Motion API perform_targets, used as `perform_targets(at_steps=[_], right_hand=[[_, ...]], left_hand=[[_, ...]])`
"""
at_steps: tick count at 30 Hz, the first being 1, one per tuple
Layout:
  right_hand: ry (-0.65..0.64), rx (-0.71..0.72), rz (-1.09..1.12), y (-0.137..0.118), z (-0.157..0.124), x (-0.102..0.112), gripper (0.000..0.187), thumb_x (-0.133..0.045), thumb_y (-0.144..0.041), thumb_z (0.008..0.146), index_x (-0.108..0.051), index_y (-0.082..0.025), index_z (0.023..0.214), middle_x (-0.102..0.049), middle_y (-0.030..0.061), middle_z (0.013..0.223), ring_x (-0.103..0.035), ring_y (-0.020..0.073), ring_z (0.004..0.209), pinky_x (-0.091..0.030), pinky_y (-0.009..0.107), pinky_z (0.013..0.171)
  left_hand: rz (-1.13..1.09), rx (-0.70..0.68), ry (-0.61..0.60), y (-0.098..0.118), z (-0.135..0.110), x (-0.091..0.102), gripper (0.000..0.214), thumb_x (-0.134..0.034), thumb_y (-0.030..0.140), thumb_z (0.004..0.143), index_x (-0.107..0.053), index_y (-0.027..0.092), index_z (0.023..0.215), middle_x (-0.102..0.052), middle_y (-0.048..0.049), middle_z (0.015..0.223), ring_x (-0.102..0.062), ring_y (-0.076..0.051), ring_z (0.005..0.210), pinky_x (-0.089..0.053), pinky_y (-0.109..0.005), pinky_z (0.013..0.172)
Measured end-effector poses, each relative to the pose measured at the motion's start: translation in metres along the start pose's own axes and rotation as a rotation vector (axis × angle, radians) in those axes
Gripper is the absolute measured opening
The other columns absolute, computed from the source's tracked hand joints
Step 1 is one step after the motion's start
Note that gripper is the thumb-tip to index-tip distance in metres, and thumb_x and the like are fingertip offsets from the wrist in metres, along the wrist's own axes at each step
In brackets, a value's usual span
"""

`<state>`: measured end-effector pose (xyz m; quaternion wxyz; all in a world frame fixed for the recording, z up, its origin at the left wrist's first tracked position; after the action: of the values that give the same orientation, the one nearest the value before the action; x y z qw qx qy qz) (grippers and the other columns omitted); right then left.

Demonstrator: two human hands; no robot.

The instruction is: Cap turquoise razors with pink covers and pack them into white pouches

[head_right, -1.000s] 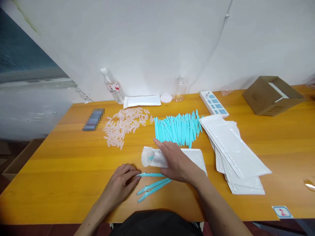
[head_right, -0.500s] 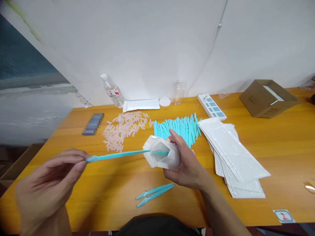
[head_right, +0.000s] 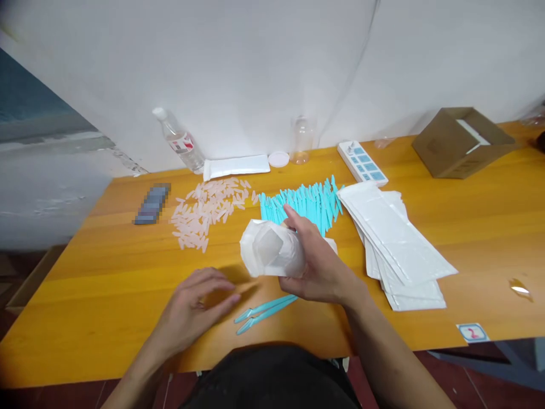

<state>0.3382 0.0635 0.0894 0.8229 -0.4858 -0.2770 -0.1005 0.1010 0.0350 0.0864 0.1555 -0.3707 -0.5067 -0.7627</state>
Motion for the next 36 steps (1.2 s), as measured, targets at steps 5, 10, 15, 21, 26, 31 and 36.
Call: perform_targets(at_steps=[5, 10, 15, 21, 26, 31, 36], right_hand=[[-0.098, 0.039, -0.09, -0.004, 0.005, -0.014, 0.115, -0.069, -0.013, 0.066, -0.006, -0.028, 0.161, -0.046, 0.0122, 0.14, -0.05, 0.0336, 0.126, -0.042, 0.052, 0.107], [-0.161, 0.049, -0.142, -0.005, 0.009, -0.028, 0.115, -0.068, -0.012, 0.067, -0.004, -0.028, 0.161, -0.051, 0.0114, 0.135, -0.05, 0.0339, 0.124, -0.042, 0.052, 0.105], [-0.218, 0.019, -0.15, -0.001, 0.009, -0.036, 0.113, -0.067, -0.012, 0.068, -0.005, -0.029, 0.161, -0.052, 0.0115, 0.13, -0.05, 0.0337, 0.12, -0.041, 0.054, 0.103], [-0.231, -0.002, -0.133, 0.002, 0.009, -0.036, 0.113, -0.067, -0.01, 0.068, -0.005, -0.03, 0.16, -0.05, 0.012, 0.131, -0.049, 0.0336, 0.121, -0.041, 0.055, 0.104], [-0.224, -0.024, -0.105, -0.002, 0.009, -0.036, 0.114, -0.066, -0.009, 0.066, -0.006, -0.03, 0.16, -0.052, 0.0111, 0.131, -0.05, 0.0327, 0.12, -0.04, 0.054, 0.105], [-0.148, 0.013, -0.014, -0.012, 0.003, -0.031, 0.112, -0.067, -0.01, 0.067, -0.008, -0.031, 0.16, -0.05, 0.0111, 0.133, -0.051, 0.0303, 0.122, -0.044, 0.049, 0.105], [0.117, 0.053, -0.001, -0.013, 0.0, -0.016, 0.115, -0.072, -0.023, 0.069, -0.001, -0.027, 0.159, -0.051, 0.0128, 0.128, -0.06, 0.0292, 0.11, -0.054, 0.045, 0.095]], left_hand=[[0.114, 0.071, -0.291, -0.014, -0.03, -0.041, 0.013, -0.069, 0.028, 0.09, -0.075, 0.025, 0.102, -0.07, -0.0036, 0.096, -0.063, -0.02, 0.091, -0.045, -0.035, 0.08], [0.085, 0.075, -0.342, -0.018, -0.034, -0.052, 0.015, -0.069, 0.027, 0.091, -0.073, 0.026, 0.105, -0.069, -0.0028, 0.099, -0.062, -0.02, 0.094, -0.043, -0.036, 0.084], [0.095, 0.108, -0.299, -0.032, -0.037, -0.055, 0.01, -0.057, 0.023, 0.097, -0.067, 0.022, 0.096, -0.068, -0.0039, 0.096, -0.061, -0.02, 0.092, -0.045, -0.037, 0.084], [0.01, 0.207, 0.057, -0.062, -0.053, 0.039, 0.005, -0.059, 0.025, 0.096, -0.063, 0.022, 0.099, -0.068, -0.0018, 0.095, -0.064, -0.015, 0.084, -0.051, -0.028, 0.077], [0.049, -0.031, 0.128, -0.014, -0.024, 0.09, 0.017, -0.064, 0.013, 0.091, -0.066, 0.024, 0.104, -0.068, -0.0025, 0.102, -0.066, -0.015, 0.093, -0.052, -0.025, 0.082], [-0.028, -0.231, 0.022, 0.05, 0.027, 0.03, 0.039, -0.067, 0.024, 0.091, -0.061, 0.032, 0.129, -0.063, -0.0073, 0.133, -0.06, -0.023, 0.122, -0.049, -0.039, 0.104], [-0.358, 0.165, 0.097, 0.034, 0.048, -0.026, 0.092, -0.073, 0.038, 0.086, -0.017, 0.026, 0.159, -0.056, -0.0167, 0.145, -0.067, -0.028, 0.115, -0.059, -0.04, 0.089]])
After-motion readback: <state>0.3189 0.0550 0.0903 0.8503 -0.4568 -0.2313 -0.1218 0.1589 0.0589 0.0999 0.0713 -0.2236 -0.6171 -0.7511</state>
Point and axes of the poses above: each hand's wrist, its own z-axis towards the middle knuckle, its own x-axis out of the back of the hand, y = z × x, the point moved 7 cm from there along z, towards the middle knuckle
